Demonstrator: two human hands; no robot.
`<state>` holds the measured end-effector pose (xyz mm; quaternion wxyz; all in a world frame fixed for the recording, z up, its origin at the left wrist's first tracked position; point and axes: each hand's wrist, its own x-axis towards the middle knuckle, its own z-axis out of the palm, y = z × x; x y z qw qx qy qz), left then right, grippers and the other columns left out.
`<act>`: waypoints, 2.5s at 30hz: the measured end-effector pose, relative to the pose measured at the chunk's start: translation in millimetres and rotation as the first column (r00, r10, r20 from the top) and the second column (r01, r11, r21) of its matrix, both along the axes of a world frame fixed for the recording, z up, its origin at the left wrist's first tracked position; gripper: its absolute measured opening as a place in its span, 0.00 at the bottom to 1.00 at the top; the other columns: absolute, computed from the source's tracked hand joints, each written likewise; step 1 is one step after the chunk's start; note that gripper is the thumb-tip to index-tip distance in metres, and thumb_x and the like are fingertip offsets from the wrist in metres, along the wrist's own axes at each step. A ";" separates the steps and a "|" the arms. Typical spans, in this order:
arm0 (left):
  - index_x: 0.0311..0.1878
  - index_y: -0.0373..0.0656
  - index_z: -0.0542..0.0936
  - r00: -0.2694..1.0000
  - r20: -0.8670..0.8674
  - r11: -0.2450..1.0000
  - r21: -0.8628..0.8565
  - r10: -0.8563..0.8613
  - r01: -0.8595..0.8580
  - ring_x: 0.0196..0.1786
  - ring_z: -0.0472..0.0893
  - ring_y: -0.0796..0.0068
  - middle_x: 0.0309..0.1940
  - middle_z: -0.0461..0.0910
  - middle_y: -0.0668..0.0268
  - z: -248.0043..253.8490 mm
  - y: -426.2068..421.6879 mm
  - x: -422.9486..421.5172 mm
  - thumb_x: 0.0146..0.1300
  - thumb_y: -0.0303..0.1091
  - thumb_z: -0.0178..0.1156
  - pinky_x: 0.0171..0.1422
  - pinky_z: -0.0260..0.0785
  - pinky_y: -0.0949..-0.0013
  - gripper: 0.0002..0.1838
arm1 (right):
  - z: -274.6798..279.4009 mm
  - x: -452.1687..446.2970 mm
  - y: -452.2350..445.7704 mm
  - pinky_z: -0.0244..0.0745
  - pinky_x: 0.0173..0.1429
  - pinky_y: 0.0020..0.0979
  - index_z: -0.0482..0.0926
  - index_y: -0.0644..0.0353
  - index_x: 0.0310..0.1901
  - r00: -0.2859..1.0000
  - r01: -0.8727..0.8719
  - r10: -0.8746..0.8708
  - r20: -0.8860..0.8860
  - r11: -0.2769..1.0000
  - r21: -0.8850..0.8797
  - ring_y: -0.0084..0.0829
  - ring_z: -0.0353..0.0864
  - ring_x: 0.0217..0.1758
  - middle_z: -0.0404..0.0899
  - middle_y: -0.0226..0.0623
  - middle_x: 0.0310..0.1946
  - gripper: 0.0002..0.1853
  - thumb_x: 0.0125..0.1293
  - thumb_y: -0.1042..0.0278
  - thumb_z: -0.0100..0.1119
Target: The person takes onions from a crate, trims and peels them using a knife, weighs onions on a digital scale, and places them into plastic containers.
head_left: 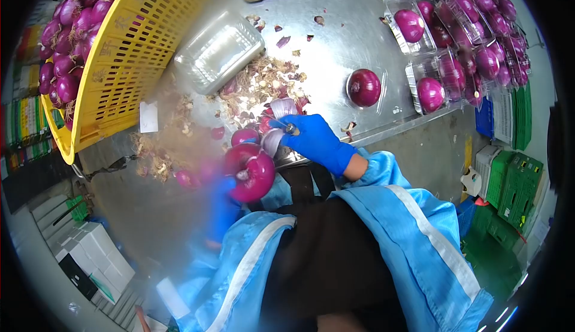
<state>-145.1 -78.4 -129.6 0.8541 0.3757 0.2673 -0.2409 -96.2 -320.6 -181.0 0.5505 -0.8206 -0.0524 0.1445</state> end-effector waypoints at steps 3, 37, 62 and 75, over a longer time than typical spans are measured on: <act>0.67 0.35 0.66 0.997 -0.071 0.966 0.255 -0.015 0.033 0.61 0.76 0.52 0.62 0.73 0.50 -1.4 6.8 13.4 0.50 0.37 0.59 0.65 0.72 0.49 0.38 | 27.8 8.8 0.8 0.79 0.49 0.35 0.70 0.46 0.67 0.993 -0.009 0.005 0.118 0.999 0.033 0.41 0.86 0.42 0.84 0.46 0.45 0.34 0.55 0.70 0.61; 0.57 0.33 0.75 0.973 -0.019 0.837 0.507 -0.230 0.207 0.46 0.83 0.67 0.45 0.82 0.56 -0.7 -4.4 14.1 0.54 0.30 0.57 0.55 0.76 0.64 0.25 | 48.2 15.8 19.6 0.76 0.35 0.45 0.79 0.58 0.31 0.898 -0.363 0.391 0.200 0.917 -0.166 0.47 0.82 0.30 0.80 0.43 0.25 0.11 0.51 0.59 0.64; 0.58 0.37 0.75 0.991 -0.008 0.884 0.452 -0.136 0.125 0.49 0.82 0.66 0.49 0.81 0.59 -17.8 24.1 7.5 0.57 0.33 0.62 0.59 0.75 0.63 0.24 | 79.8 44.2 2.4 0.75 0.30 0.36 0.78 0.50 0.54 0.614 -0.424 0.610 0.500 0.790 -0.443 0.37 0.83 0.29 0.82 0.34 0.32 0.22 0.56 0.63 0.66; 0.66 0.42 0.65 0.931 -0.287 0.915 0.266 -0.226 0.304 0.50 0.82 0.61 0.54 0.76 0.55 37.5 -19.1 10.8 0.53 0.29 0.67 0.54 0.79 0.60 0.36 | 53.0 29.9 16.3 0.77 0.35 0.41 0.79 0.54 0.39 0.809 -0.505 0.539 0.234 0.841 -0.192 0.46 0.82 0.31 0.80 0.42 0.26 0.11 0.55 0.62 0.64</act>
